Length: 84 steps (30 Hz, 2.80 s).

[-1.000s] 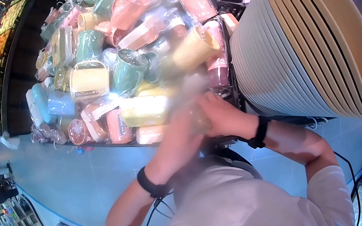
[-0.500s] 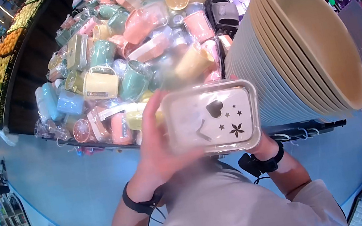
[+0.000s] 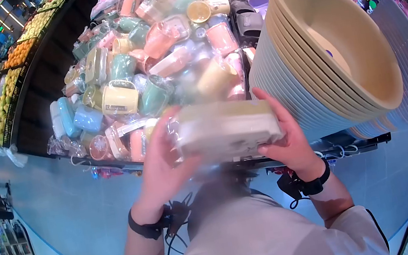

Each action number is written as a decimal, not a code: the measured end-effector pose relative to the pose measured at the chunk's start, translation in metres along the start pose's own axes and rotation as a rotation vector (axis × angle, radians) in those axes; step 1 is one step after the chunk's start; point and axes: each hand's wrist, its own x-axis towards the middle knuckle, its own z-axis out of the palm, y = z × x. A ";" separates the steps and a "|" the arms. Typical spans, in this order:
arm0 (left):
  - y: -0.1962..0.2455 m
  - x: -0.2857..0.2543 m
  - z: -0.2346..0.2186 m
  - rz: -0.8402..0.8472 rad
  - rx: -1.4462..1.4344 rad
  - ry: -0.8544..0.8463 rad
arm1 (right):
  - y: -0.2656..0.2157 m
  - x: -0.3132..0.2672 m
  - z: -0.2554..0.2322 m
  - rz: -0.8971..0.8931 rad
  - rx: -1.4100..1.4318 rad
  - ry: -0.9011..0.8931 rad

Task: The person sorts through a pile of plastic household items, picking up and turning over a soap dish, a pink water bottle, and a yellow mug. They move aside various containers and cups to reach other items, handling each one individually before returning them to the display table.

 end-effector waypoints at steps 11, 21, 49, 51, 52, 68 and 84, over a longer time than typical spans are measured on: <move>-0.030 -0.014 -0.004 0.588 0.745 0.019 | -0.007 -0.003 -0.002 0.356 0.431 0.033; -0.006 0.005 0.001 -0.094 -0.021 -0.051 | 0.012 0.017 0.008 -0.171 -0.191 0.178; -0.090 0.048 0.004 -0.245 0.386 -0.358 | 0.048 -0.015 0.000 0.162 -0.401 0.490; -0.080 0.046 0.011 -0.226 0.176 -0.360 | 0.052 -0.028 0.008 0.141 -0.015 0.448; -0.076 0.045 0.013 -0.211 0.075 -0.355 | 0.058 -0.035 0.007 0.105 -0.092 0.395; -0.134 0.106 -0.085 -0.037 0.435 0.318 | 0.170 0.146 -0.006 0.073 -0.255 0.471; -0.107 0.045 -0.061 0.133 0.963 0.157 | 0.168 0.064 -0.013 0.705 0.318 0.598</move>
